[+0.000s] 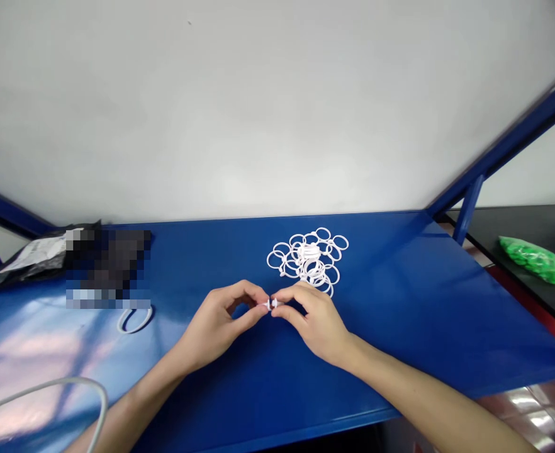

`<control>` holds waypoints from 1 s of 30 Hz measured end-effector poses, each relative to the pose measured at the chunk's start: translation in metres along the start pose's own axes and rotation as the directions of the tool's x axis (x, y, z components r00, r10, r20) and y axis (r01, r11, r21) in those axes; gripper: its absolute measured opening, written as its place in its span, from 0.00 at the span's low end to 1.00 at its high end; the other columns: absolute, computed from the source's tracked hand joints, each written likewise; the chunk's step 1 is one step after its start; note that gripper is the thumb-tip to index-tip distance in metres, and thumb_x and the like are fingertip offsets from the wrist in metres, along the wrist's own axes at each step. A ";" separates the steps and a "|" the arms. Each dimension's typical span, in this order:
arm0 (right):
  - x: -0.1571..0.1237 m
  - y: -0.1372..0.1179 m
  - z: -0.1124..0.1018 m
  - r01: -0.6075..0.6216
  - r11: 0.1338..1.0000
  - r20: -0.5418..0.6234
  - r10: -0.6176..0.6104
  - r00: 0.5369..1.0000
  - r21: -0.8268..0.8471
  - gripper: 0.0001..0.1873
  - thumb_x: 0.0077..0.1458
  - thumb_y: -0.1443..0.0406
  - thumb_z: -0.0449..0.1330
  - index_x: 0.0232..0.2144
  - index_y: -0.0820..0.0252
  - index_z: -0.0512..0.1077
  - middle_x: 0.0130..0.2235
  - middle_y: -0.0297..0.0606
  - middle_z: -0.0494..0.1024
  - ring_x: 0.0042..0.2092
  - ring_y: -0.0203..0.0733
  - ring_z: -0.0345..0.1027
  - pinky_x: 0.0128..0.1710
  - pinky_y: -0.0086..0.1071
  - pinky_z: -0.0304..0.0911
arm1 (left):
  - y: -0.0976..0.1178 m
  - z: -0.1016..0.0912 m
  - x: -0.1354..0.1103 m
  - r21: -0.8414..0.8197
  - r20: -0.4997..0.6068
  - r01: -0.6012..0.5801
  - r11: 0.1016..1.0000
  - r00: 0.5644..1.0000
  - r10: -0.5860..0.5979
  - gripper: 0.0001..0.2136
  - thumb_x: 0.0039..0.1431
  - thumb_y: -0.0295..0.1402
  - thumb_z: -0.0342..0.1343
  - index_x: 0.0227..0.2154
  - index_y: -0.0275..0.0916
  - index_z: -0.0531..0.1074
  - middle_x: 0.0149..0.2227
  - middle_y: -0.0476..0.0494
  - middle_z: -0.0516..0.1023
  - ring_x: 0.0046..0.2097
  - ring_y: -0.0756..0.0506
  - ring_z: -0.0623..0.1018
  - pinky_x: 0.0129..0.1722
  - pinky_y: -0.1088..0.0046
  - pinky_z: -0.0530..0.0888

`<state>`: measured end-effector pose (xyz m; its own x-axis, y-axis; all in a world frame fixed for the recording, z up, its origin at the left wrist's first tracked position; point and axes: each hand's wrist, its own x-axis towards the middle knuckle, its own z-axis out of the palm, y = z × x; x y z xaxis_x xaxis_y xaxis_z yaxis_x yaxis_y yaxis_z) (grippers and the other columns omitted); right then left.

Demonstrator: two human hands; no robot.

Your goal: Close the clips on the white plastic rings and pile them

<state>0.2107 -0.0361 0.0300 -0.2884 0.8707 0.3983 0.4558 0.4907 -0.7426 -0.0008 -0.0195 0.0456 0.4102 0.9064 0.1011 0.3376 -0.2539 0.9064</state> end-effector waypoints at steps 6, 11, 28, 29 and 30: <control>-0.001 0.006 0.001 0.158 0.985 0.021 -0.157 0.987 -0.073 0.08 0.69 0.62 0.60 0.38 0.56 0.77 0.35 0.33 0.82 0.39 0.40 0.73 0.43 0.34 0.68 | -0.006 0.005 0.000 0.060 -0.014 -0.101 0.993 0.995 0.102 0.04 0.64 0.34 0.61 0.36 0.42 0.81 0.35 0.47 0.84 0.36 0.48 0.82 0.39 0.73 0.77; -0.002 0.007 -0.004 0.228 0.964 0.135 -0.210 0.968 -0.139 0.09 0.69 0.65 0.58 0.35 0.58 0.76 0.35 0.33 0.82 0.39 0.39 0.70 0.41 0.33 0.67 | -0.012 0.006 -0.002 0.130 0.028 -0.295 0.947 0.955 0.294 0.04 0.65 0.29 0.61 0.36 0.42 0.81 0.34 0.46 0.84 0.37 0.48 0.82 0.37 0.73 0.78; 0.019 0.027 -0.032 0.189 0.893 -0.109 -0.253 0.961 -0.409 0.11 0.69 0.60 0.59 0.37 0.57 0.78 0.35 0.38 0.82 0.40 0.44 0.71 0.42 0.38 0.67 | -0.007 -0.019 -0.004 0.803 -0.135 -0.147 0.578 0.899 0.417 0.11 0.70 0.35 0.53 0.48 0.43 0.77 0.45 0.41 0.83 0.46 0.41 0.80 0.49 0.62 0.75; 0.024 0.034 -0.039 0.125 0.882 -0.154 -0.216 0.964 -0.455 0.10 0.69 0.61 0.58 0.38 0.57 0.78 0.37 0.40 0.82 0.41 0.46 0.70 0.43 0.39 0.68 | -0.009 -0.029 -0.007 0.853 -0.206 -0.006 0.523 0.915 0.346 0.13 0.70 0.38 0.51 0.49 0.42 0.76 0.45 0.39 0.82 0.46 0.38 0.80 0.49 0.60 0.75; 0.027 0.042 -0.046 0.057 0.864 -0.188 -0.173 0.967 -0.500 0.10 0.69 0.62 0.58 0.40 0.58 0.78 0.39 0.42 0.83 0.44 0.49 0.69 0.44 0.42 0.68 | -0.012 -0.039 -0.011 0.883 -0.268 0.123 0.453 0.925 0.270 0.15 0.71 0.40 0.48 0.49 0.41 0.76 0.45 0.37 0.82 0.47 0.36 0.79 0.49 0.58 0.74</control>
<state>0.2604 0.0100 0.0343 -0.1992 0.7629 0.6151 0.7984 0.4903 -0.3495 -0.0423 -0.0139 0.0497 0.2436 0.8600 0.4484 0.9515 -0.3015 0.0613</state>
